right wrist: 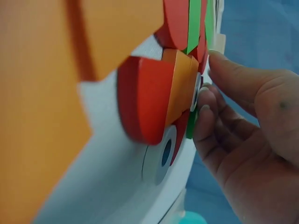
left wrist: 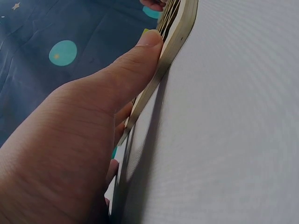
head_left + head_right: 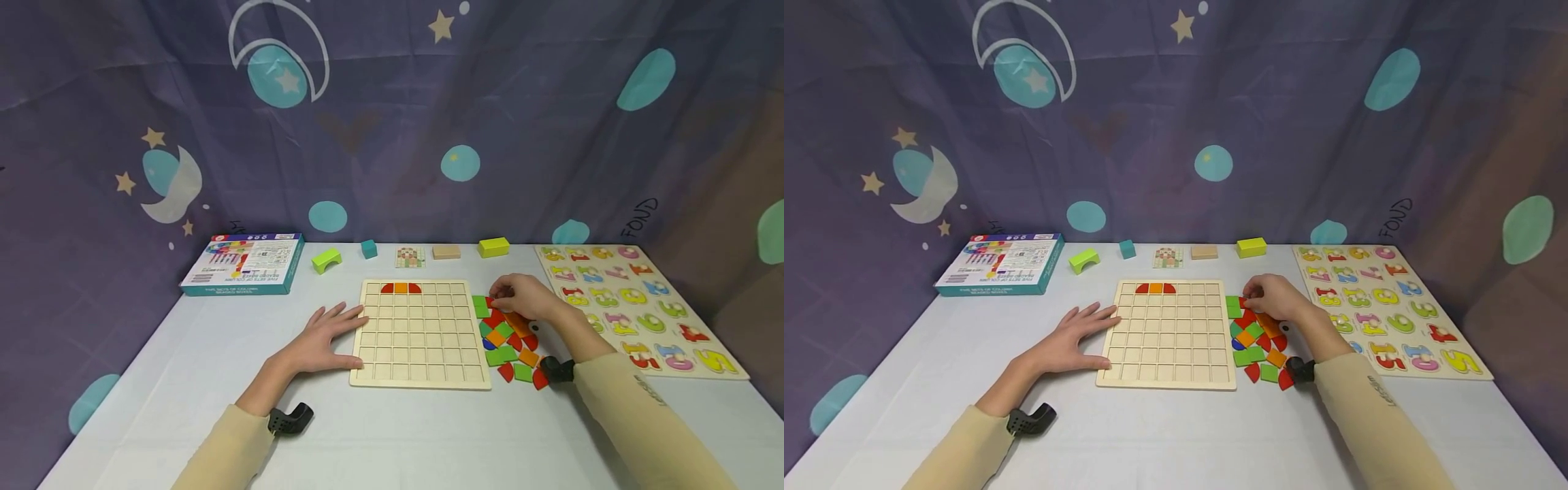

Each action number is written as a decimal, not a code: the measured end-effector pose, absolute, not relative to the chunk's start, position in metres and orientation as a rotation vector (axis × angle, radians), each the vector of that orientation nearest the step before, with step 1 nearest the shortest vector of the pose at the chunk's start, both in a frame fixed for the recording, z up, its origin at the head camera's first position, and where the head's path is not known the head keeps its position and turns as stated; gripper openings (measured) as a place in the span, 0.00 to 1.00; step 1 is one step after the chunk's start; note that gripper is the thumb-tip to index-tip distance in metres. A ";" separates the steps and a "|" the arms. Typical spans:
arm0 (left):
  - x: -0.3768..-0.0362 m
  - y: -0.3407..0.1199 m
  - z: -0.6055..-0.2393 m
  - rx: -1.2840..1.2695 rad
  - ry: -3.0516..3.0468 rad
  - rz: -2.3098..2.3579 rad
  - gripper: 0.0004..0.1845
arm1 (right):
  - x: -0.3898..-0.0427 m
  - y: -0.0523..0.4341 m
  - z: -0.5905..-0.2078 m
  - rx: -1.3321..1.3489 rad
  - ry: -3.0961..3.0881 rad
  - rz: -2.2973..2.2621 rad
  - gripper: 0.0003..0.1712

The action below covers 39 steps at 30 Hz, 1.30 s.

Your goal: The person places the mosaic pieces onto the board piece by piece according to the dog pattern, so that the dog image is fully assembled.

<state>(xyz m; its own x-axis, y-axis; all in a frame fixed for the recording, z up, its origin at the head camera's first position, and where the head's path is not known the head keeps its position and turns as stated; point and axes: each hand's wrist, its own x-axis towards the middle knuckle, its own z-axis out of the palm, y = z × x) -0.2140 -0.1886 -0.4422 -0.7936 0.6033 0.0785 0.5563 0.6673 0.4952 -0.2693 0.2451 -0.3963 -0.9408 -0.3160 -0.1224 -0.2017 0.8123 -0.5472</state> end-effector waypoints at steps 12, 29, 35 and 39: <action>-0.216 -0.189 -0.444 0.969 2.787 0.771 0.46 | -0.275 0.237 -0.397 -0.442 2.767 -0.782 0.09; -0.216 -0.190 -0.444 0.963 2.788 0.769 0.46 | -0.274 0.230 -0.385 -0.506 2.749 -0.984 0.04; -0.216 -0.189 -0.443 0.973 2.788 0.760 0.46 | -0.279 0.214 -0.387 -0.568 2.698 -1.070 0.05; -0.215 -0.189 -0.443 0.968 2.784 0.762 0.46 | -0.281 0.195 -0.388 -0.591 2.652 -1.134 0.05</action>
